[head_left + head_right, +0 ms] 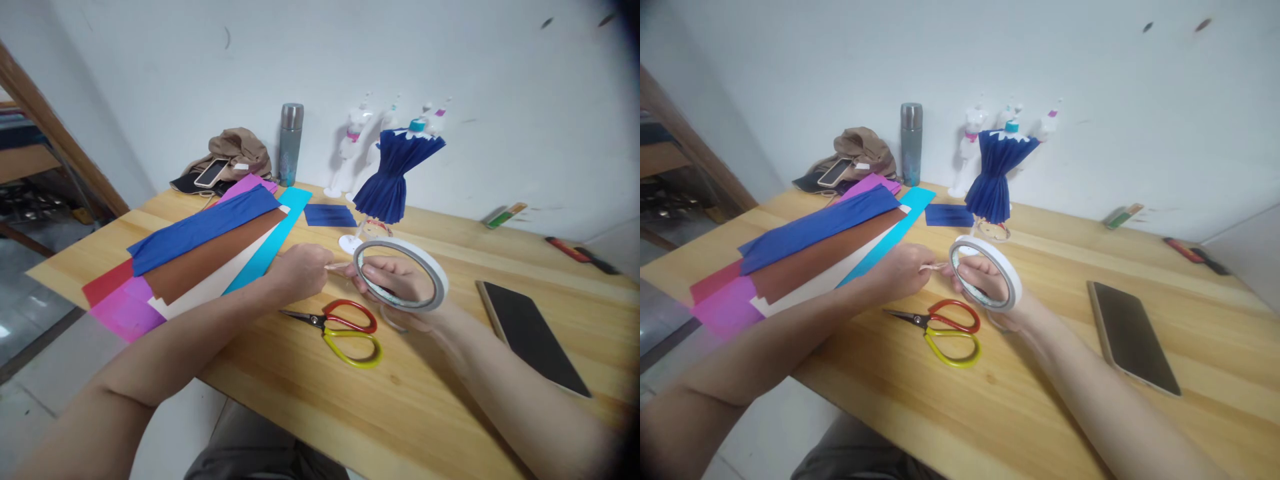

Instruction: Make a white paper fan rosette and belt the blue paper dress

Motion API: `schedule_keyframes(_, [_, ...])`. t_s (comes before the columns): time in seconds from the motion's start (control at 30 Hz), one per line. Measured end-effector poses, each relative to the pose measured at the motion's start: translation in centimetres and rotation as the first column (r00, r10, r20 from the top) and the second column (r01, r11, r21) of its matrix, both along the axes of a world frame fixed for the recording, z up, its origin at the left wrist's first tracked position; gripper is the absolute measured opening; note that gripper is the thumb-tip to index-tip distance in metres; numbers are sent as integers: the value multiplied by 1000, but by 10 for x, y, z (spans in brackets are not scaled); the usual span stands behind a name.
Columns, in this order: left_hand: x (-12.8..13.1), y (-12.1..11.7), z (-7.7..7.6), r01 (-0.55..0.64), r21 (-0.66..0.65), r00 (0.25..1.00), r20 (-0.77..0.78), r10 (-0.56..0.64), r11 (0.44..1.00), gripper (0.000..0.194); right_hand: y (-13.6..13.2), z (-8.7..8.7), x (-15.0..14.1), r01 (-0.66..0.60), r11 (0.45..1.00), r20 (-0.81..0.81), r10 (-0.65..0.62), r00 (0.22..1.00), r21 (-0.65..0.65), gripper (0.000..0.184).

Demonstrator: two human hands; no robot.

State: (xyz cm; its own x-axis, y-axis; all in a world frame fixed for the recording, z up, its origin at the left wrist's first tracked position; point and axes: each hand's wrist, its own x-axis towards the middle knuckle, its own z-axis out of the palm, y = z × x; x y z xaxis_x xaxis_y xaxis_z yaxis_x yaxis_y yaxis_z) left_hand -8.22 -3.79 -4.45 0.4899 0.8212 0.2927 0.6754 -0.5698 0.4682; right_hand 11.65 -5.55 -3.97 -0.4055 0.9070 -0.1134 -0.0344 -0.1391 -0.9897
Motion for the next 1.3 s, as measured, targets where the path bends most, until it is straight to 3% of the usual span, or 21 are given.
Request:
schedule_keyframes(0.07, [-1, 1, 3, -42, 21, 998, -43, 42, 999, 17, -1, -2, 1, -22, 1000, 33, 22, 999, 9, 42])
schedule_keyframes(0.17, [-1, 2, 9, -123, -34, 991, 56, 125, 992, 16, -3, -4, 1, -31, 999, 79, 29, 996, 20, 43])
schedule_keyframes(0.27, [0, 4, 14, -161, -259, 961, 178, 211, 952, 14, -4, -5, -1, -43, 999, 114, 43, 993, 2, 49])
schedule_keyframes(0.4, [1, 8, 20, -59, -661, 867, 337, 366, 748, 13, -2, -3, -2, -76, 997, 111, 76, 991, -3, 50])
schedule_keyframes(0.5, [0, 9, 26, 17, -762, 815, 386, 433, 648, 13, -1, -4, 0, -71, 997, 102, 70, 992, 5, 49])
schedule_keyframes(0.73, [-4, 8, 27, 176, -802, 735, 493, 466, 571, 9, 8, -19, 8, -40, 999, 74, 38, 997, 15, 45])
schedule_keyframes(0.87, [-4, 8, 23, 274, -797, 688, 554, 469, 538, 17, 12, -24, 10, -42, 998, 51, 40, 998, 51, 43])
schedule_keyframes(1.13, [-2, 8, 15, 520, -719, 542, 695, 473, 461, 8, 15, -25, 16, -63, 993, 70, 56, 996, 101, 47])
schedule_keyframes(1.2, [-3, 8, 13, 570, -689, 528, 725, 443, 448, 1, 16, -24, 16, -58, 993, 73, 50, 996, 103, 46])
schedule_keyframes(1.3, [-4, 9, 10, 623, -649, 520, 760, 389, 436, 10, 16, -19, 14, -56, 990, 87, 45, 995, 127, 47])
